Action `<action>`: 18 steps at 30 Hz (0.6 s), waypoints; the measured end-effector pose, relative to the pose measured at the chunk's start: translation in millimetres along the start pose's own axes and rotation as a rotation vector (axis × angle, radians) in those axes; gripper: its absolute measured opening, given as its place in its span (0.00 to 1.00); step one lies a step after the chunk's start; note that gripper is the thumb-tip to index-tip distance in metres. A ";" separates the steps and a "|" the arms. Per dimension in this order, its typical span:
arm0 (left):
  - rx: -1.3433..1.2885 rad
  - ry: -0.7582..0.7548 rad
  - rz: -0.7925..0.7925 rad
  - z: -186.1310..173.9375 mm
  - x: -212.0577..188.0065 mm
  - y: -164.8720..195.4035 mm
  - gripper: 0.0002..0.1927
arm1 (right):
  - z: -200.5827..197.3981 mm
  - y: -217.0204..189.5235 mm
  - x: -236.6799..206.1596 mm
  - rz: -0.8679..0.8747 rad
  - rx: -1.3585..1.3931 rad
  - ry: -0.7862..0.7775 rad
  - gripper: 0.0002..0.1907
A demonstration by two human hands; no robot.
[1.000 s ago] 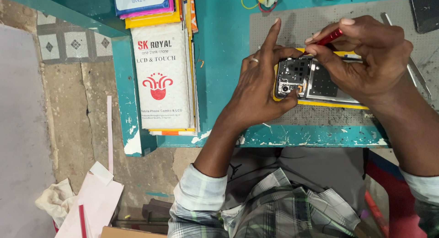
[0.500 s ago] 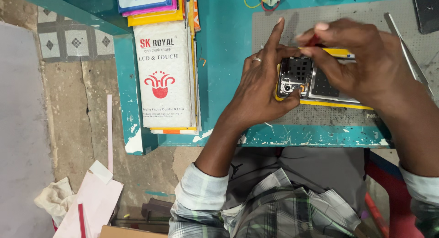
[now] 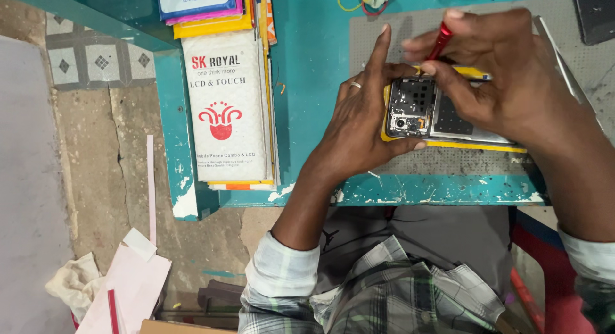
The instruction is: The person uses a red screwdriver to adjust and tighten screws on the internal components of a disassembled smartphone. They repeatedly reposition the phone and use the tool on different areas of the circuit board and camera module.
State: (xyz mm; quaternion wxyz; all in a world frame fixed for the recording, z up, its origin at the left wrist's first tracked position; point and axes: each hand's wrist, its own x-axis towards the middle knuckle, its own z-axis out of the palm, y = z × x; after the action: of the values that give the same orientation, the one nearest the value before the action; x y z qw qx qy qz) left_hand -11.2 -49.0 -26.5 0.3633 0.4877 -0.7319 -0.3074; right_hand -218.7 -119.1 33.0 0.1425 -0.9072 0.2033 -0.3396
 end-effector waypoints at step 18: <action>0.007 -0.009 -0.011 -2.0 -1.4 1.8 0.79 | 4.2 -0.2 -5.8 0.146 -0.183 -0.050 0.31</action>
State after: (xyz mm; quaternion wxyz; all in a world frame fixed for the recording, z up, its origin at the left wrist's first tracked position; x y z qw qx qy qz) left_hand -10.1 -47.2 -24.3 0.3564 0.4916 -0.7320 -0.3091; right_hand -219.8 -115.8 26.8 0.0882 -0.9074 0.2954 -0.2857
